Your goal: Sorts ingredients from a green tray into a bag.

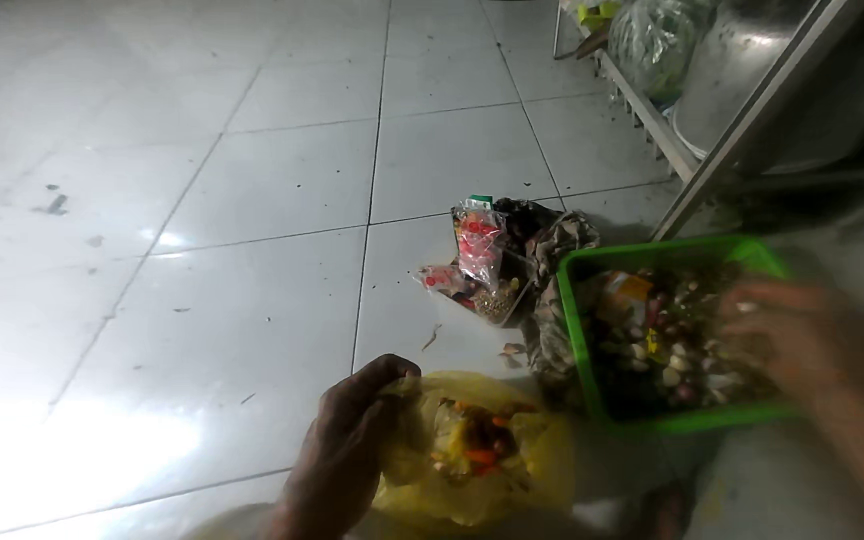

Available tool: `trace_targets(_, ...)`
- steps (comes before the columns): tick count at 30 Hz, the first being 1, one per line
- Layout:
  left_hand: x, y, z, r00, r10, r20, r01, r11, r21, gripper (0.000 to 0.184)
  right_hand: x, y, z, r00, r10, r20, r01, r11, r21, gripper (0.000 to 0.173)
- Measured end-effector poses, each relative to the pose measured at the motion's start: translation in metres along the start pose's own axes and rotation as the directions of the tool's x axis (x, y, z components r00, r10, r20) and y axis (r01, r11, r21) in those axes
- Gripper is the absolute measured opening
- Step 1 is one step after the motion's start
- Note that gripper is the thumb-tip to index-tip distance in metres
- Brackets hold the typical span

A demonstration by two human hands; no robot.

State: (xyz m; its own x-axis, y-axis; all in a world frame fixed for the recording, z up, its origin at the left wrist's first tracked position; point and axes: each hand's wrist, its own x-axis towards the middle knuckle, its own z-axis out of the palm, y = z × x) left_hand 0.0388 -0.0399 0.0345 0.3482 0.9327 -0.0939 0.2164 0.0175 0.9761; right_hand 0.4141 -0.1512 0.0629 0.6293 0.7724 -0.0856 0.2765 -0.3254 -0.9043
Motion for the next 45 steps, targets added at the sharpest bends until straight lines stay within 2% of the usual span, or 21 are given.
trace_targets(2,0.0,0.0,0.001,1.0,0.006,-0.007,-0.006,1.0,0.01,0.019,-0.022,-0.015,0.033,0.964,-0.231,0.13,0.234,0.972,-0.003,0.012)
trace_targets(3,0.0,0.002,0.002,1.0,0.018,-0.007,-0.018,1.0,0.009,0.019,-0.036,-0.021,0.055,0.912,-0.347,0.217,0.353,0.935,0.009,0.008)
trace_targets(4,-0.001,0.003,0.003,0.999,0.04,-0.001,-0.04,0.999,0.004,0.018,-0.051,-0.026,0.077,0.835,-0.445,0.325,0.46,0.887,0.033,0.012)
trace_targets(6,-0.001,0.002,0.003,0.998,0.057,-0.02,-0.057,0.998,0.011,0.019,-0.073,-0.033,0.107,0.64,-0.532,0.554,0.58,0.808,0.107,0.036)
trace_targets(7,0.0,0.0,0.001,0.998,0.055,-0.04,-0.054,0.998,0.021,0.02,-0.077,-0.034,0.114,0.569,-0.558,0.605,0.624,0.771,0.125,0.045)
trace_targets(8,0.0,-0.002,0.0,0.997,0.054,-0.053,-0.053,0.998,0.017,0.02,-0.074,-0.031,0.117,0.554,-0.603,0.575,0.673,0.731,0.118,0.045)
trace_targets(9,-0.001,-0.002,-0.002,0.997,0.051,-0.055,-0.051,0.999,0.005,0.02,-0.065,-0.026,0.113,0.581,-0.636,0.508,0.704,0.706,0.079,0.043)
trace_targets(11,-0.003,-0.001,-0.004,0.998,0.048,-0.048,-0.049,0.998,-0.038,0.017,-0.036,-0.02,0.09,0.708,-0.597,0.377,0.675,0.729,-0.113,0.034)
trace_targets(14,-0.002,0.004,-0.002,0.999,0.021,-0.043,-0.025,0.996,-0.089,0.017,0.014,0.007,0.05,0.909,-0.307,0.281,0.408,0.794,-0.451,0.025)
trace_targets(16,-0.001,0.006,0.0,0.999,0.008,-0.033,-0.011,0.996,-0.088,0.018,0.032,0.027,0.036,0.964,-0.08,0.253,0.228,0.739,-0.634,0.027)
trace_targets(18,-0.001,0.006,0.001,0.999,0.0,-0.035,-0.002,0.998,-0.064,0.018,0.038,0.035,0.033,0.959,0.112,0.259,0.114,0.684,-0.721,0.037)
trace_targets(19,-0.001,0.004,0.001,0.999,0.001,-0.035,-0.003,0.998,-0.058,0.018,0.04,0.038,0.035,0.95,0.162,0.268,0.087,0.686,-0.722,0.04)
trace_targets(22,0.0,0.001,0.0,0.999,0.02,-0.027,-0.022,0.998,-0.058,0.018,0.05,0.049,0.04,0.945,0.179,0.272,0.062,0.72,-0.691,0.031)
trace_targets(26,0.0,0.0,-0.001,0.999,0.024,-0.031,-0.026,0.998,-0.063,0.02,0.052,0.055,0.043,0.958,0.161,0.236,0.056,0.704,-0.708,0.029)
trace_targets(30,-0.003,0.002,-0.002,1.0,0.025,-0.013,-0.026,0.997,-0.07,0.019,0.052,0.059,0.048,0.947,0.19,0.261,0.11,0.572,-0.813,0.043)
trace_targets(34,-0.002,0.003,-0.001,1.0,0.008,-0.021,-0.01,0.996,-0.093,0.018,0.054,0.061,0.046,0.957,0.157,0.243,0.094,0.624,-0.775,0.033)
trace_targets(36,-0.001,0.002,-0.002,1.0,0.007,-0.025,-0.01,0.995,-0.104,0.017,0.055,0.054,0.043,0.975,0.112,0.193,0.059,0.703,-0.708,0.023)
trace_targets(38,-0.001,0.001,-0.003,1.0,0.014,-0.025,-0.016,0.996,-0.091,0.016,0.056,0.046,0.033,0.989,0.052,0.141,0.049,0.776,-0.628,0.026)
trace_targets(41,-0.001,0.002,-0.003,0.999,0.025,-0.022,-0.026,0.999,-0.046,0.015,0.041,0.032,0.023,0.989,-0.084,0.118,0.129,0.877,-0.462,0.022)
trace_targets(43,-0.001,0.004,-0.001,1.0,0.024,-0.016,-0.025,1.0,-0.015,0.017,0.007,0.007,0.033,0.969,-0.114,0.219,0.176,0.941,-0.29,0.018)
trace_targets(45,0.0,0.005,0.001,1.0,0.012,-0.018,-0.011,1.0,0.026,0.018,-0.033,-0.014,0.06,0.894,-0.282,0.348,0.34,0.933,-0.118,0.019)
